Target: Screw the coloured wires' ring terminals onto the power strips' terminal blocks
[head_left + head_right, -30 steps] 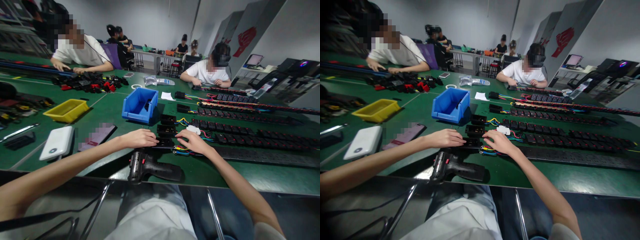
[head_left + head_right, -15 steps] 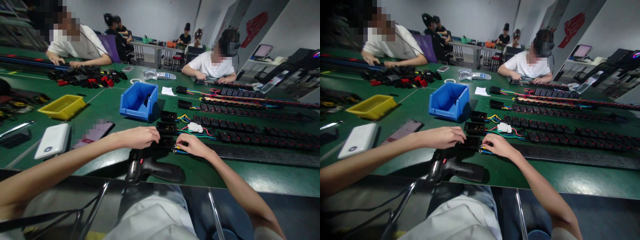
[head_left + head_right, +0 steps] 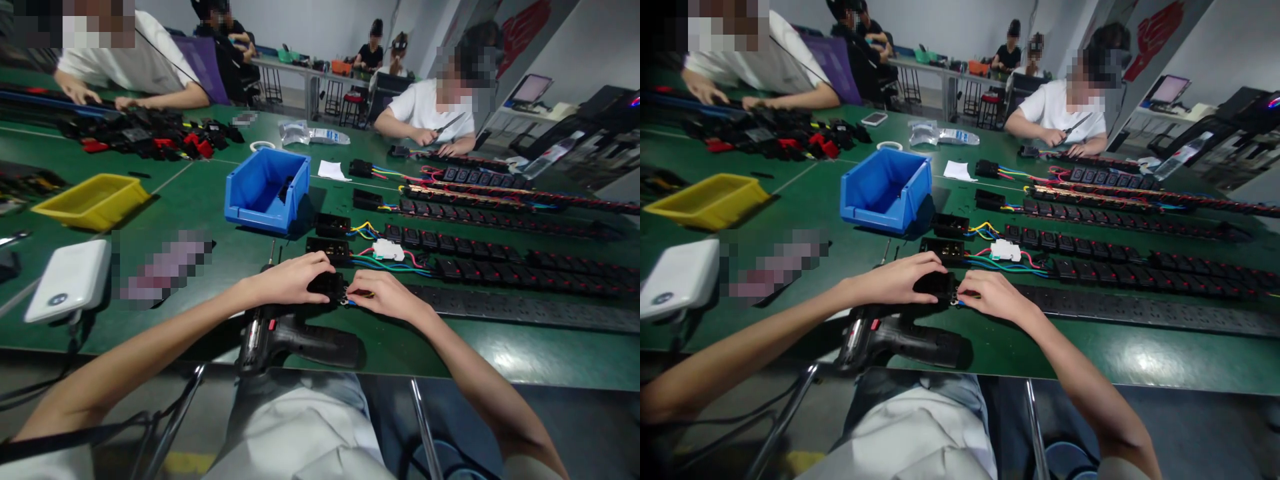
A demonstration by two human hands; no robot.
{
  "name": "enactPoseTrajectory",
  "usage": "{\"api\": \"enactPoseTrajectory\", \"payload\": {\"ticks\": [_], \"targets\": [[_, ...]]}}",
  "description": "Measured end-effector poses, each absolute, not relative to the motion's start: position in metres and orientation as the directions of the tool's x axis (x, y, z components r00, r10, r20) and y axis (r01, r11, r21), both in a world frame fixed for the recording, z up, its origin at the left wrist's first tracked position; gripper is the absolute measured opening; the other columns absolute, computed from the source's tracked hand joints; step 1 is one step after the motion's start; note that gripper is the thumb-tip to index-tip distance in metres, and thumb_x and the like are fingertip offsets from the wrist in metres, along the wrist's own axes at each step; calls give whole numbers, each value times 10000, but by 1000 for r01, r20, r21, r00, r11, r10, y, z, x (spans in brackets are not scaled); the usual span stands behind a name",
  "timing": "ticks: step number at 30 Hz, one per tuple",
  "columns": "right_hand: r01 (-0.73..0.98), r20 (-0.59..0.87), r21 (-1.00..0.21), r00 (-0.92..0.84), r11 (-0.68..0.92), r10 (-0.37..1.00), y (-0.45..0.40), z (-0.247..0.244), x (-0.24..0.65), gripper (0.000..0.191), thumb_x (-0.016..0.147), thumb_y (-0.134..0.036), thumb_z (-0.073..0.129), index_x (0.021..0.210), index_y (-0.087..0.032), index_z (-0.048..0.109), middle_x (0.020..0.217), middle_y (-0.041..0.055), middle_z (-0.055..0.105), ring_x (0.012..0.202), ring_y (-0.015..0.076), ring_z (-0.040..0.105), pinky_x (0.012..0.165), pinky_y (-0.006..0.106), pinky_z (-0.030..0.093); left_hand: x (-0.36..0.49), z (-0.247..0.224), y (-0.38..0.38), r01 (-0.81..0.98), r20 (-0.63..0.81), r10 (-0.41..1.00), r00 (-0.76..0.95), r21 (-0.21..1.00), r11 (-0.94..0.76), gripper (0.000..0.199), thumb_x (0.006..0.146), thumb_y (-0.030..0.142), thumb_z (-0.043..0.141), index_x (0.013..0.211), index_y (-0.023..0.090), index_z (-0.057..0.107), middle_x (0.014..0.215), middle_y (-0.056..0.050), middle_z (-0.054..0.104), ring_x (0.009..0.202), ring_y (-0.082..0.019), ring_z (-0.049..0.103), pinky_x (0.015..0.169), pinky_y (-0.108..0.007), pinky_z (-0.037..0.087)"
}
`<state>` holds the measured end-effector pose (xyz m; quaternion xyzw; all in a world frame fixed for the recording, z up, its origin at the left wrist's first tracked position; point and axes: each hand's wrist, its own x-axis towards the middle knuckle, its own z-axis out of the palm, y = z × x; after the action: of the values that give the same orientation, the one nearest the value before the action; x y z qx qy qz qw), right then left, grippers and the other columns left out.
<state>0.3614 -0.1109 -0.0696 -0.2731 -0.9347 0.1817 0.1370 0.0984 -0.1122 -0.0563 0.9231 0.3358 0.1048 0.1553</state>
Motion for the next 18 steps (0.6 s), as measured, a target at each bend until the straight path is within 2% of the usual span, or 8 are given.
{"api": "enactPoseTrajectory", "payload": {"ticks": [3, 8, 12, 16, 18], "targets": [[481, 137, -367, -819, 797, 557, -112, -71, 361, 215, 942, -321, 498, 1003, -187, 655, 888, 29, 605, 801, 101, 556, 714, 213, 393, 97, -59, -112, 537, 111, 638, 762, 442, -718, 522, 814, 440, 664, 1250, 195, 513, 1207, -73, 510, 1118, -203, 553, 963, -296, 445], [506, 107, -330, -818, 797, 564, -111, -72, 360, 238, 956, -333, 469, 1025, -194, 650, 922, 34, 614, 839, 106, 571, 747, 215, 400, 95, -58, -116, 487, 133, 621, 772, 504, -713, 540, 825, 413, 673, 1287, 203, 489, 1253, -83, 510, 1167, -195, 532, 1007, -297, 425], [516, 88, -355, -812, 780, 577, -111, -71, 360, 235, 955, -344, 470, 1033, -203, 642, 921, 24, 611, 836, 96, 570, 742, 205, 404, 92, -56, -119, 556, 86, 654, 751, 451, -698, 620, 799, 492, 677, 1302, 194, 471, 1273, -92, 516, 1188, -231, 519, 1029, -339, 408], [515, 86, -348, -815, 783, 574, -111, -72, 360, 240, 953, -355, 469, 1034, -200, 634, 918, 27, 608, 831, 100, 567, 731, 209, 401, 94, -56, -119, 641, -32, 692, 721, 412, -648, 555, 811, 510, 652, 1233, 185, 496, 1132, -80, 584, 1074, -243, 579, 920, -334, 461], [515, 88, -342, -816, 787, 572, -111, -73, 361, 241, 946, -366, 480, 1033, -198, 630, 919, 29, 606, 831, 105, 566, 728, 214, 399, 97, -56, -119, 639, -56, 686, 726, 422, -643, 544, 822, 506, 640, 1227, 181, 478, 1135, -83, 586, 1059, -238, 588, 891, -317, 466]]}}
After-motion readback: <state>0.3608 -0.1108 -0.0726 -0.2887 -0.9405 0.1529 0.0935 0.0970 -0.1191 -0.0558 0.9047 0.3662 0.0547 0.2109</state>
